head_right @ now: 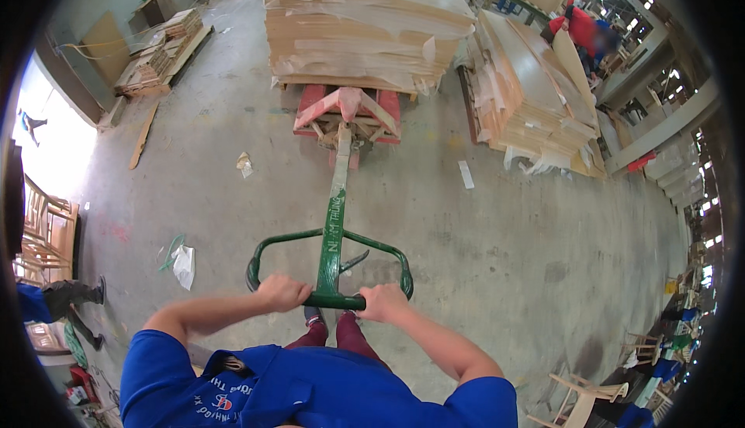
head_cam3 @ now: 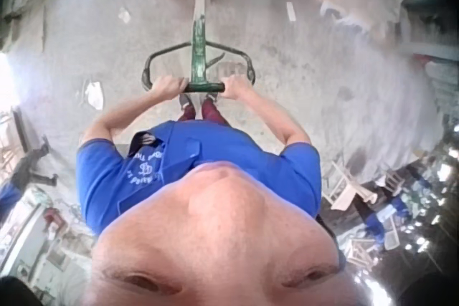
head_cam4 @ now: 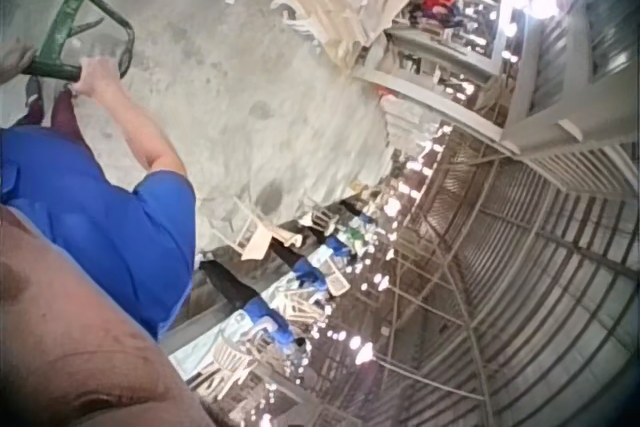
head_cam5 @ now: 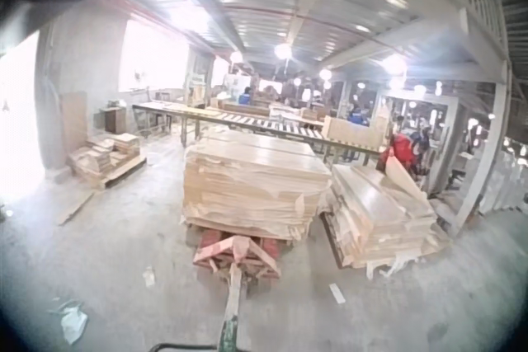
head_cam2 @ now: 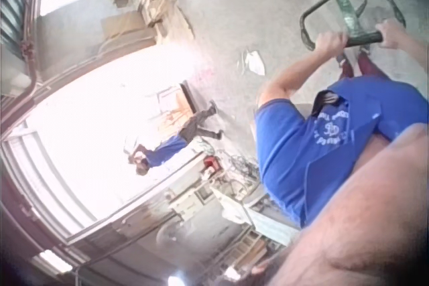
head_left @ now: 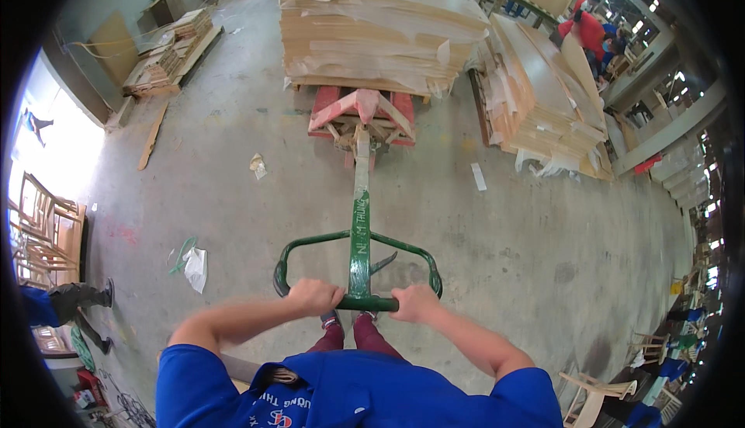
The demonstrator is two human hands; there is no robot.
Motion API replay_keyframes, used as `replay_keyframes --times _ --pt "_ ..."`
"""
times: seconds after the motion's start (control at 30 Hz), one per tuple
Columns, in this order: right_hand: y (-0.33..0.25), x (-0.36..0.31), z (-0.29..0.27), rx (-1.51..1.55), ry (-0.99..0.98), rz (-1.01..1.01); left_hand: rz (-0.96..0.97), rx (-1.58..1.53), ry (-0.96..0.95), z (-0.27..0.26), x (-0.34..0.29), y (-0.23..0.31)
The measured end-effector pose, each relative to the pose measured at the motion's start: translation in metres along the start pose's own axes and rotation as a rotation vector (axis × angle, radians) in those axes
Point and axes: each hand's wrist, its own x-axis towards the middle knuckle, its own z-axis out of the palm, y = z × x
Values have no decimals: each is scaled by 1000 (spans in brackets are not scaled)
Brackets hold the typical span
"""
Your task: The person uses a manual pallet jack to move stacks of wooden boards and plastic-wrapped materials across a factory floor. They navigate around other workers and equipment, then remove plastic wrapping from a stack of boards.
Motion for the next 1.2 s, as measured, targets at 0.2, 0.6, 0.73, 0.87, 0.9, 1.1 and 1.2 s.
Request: replay_keyframes --times 0.2,0.6,0.73,0.87,0.9,1.1,1.2 --pt "0 22 133 69 -181 125 -92 -37 -81 118 28 -1" --pt "-6 -22 105 -146 88 165 -127 252 136 98 -20 -20" --pt "-11 -33 86 -83 313 174 -250 164 281 102 -37 -11" --pt "-32 -63 99 -132 257 252 -217 291 342 112 -73 10" --pt "-38 -73 109 -140 324 204 -209 281 394 123 -84 16" --pt "-54 -99 155 -139 325 204 -185 333 354 162 -109 19" --pt "-58 -102 169 -154 371 197 -160 354 390 178 -113 12"
